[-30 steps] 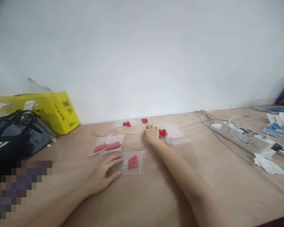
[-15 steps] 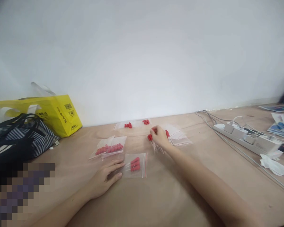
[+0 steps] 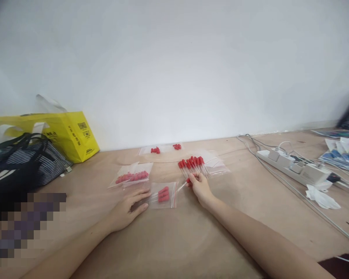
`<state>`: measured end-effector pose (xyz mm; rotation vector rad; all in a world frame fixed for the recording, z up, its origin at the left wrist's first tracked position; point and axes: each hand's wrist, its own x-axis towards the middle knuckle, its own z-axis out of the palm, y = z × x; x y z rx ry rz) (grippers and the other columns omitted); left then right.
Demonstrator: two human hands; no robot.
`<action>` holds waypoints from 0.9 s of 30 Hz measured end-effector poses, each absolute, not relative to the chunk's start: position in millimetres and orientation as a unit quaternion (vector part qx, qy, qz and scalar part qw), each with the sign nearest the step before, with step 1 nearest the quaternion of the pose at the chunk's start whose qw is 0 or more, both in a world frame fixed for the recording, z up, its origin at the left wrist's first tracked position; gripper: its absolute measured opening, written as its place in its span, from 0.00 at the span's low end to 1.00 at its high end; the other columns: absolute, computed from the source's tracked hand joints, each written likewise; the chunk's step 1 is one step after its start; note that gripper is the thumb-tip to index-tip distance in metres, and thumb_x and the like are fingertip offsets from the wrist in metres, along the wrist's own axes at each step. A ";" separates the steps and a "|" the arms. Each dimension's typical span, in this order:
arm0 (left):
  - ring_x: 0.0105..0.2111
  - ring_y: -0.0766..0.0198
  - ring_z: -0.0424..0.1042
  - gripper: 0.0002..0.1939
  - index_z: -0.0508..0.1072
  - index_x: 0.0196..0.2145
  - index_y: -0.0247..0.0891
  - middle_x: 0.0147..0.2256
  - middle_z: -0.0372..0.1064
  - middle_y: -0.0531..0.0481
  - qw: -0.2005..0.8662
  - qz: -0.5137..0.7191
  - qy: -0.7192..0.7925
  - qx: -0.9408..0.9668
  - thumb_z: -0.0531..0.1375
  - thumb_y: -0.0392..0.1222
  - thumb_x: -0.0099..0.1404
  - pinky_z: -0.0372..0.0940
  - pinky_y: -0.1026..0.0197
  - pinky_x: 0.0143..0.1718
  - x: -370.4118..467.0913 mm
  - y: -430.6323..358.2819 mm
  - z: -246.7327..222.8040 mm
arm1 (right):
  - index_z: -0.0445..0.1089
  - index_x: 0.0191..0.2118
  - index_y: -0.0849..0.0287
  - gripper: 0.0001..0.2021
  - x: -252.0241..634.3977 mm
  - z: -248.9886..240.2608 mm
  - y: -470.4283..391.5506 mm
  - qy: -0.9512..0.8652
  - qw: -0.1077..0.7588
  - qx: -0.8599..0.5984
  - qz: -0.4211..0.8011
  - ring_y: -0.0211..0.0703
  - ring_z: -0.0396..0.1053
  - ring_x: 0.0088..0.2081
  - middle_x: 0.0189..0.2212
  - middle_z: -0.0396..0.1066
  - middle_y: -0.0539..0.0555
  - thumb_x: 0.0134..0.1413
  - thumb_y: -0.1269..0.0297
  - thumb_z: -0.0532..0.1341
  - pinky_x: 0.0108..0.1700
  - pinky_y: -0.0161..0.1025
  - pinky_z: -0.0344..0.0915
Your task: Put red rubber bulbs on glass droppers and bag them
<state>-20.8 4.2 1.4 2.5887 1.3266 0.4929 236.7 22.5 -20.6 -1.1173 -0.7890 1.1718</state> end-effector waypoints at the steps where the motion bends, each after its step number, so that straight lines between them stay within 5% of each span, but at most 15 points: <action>1: 0.50 0.58 0.61 0.17 0.67 0.47 0.43 0.51 0.62 0.49 0.096 0.167 0.447 0.873 0.51 0.46 0.61 0.57 0.53 0.51 -20.7 4.2 1.1 | 0.59 0.25 0.59 0.10 235.0 -20.7 20.2 -0.343 0.615 -0.477 0.526 0.32 0.63 0.19 0.20 0.66 0.47 0.41 0.62 0.62 0.23 0.31 0.60; 10: 0.50 0.58 0.61 0.18 0.67 0.48 0.43 0.51 0.62 0.49 0.110 0.173 0.453 0.868 0.52 0.46 0.60 0.56 0.53 0.51 -20.3 2.5 2.8 | 0.59 0.27 0.59 0.08 237.5 -18.8 11.3 -0.317 0.567 -0.399 0.648 0.38 0.70 0.27 0.20 0.66 0.49 0.43 0.69 0.61 0.33 0.35 0.67; 15: 0.50 0.57 0.61 0.18 0.67 0.47 0.42 0.51 0.62 0.49 0.106 0.165 0.457 0.867 0.52 0.46 0.60 0.56 0.52 0.51 -19.3 2.1 4.3 | 0.61 0.26 0.60 0.12 235.7 -21.3 6.3 -0.403 0.512 -0.382 0.655 0.37 0.70 0.28 0.23 0.68 0.48 0.36 0.64 0.66 0.36 0.37 0.67; 22: 0.51 0.56 0.60 0.18 0.67 0.48 0.42 0.51 0.62 0.48 0.109 0.171 0.454 0.868 0.52 0.46 0.60 0.56 0.52 0.51 -19.6 3.2 2.3 | 0.70 0.29 0.63 0.15 230.7 -25.2 9.7 -0.612 0.396 -0.429 0.533 0.28 0.57 0.15 0.16 0.65 0.46 0.35 0.57 0.65 0.17 0.28 0.56; 27: 0.52 0.55 0.59 0.21 0.64 0.50 0.40 0.53 0.59 0.46 0.114 0.169 0.461 0.864 0.52 0.47 0.60 0.55 0.51 0.52 -21.6 4.9 -1.7 | 0.73 0.28 0.61 0.12 226.8 -17.7 13.2 -0.687 0.304 -0.404 0.522 0.26 0.51 0.14 0.18 0.66 0.46 0.39 0.58 0.62 0.13 0.26 0.49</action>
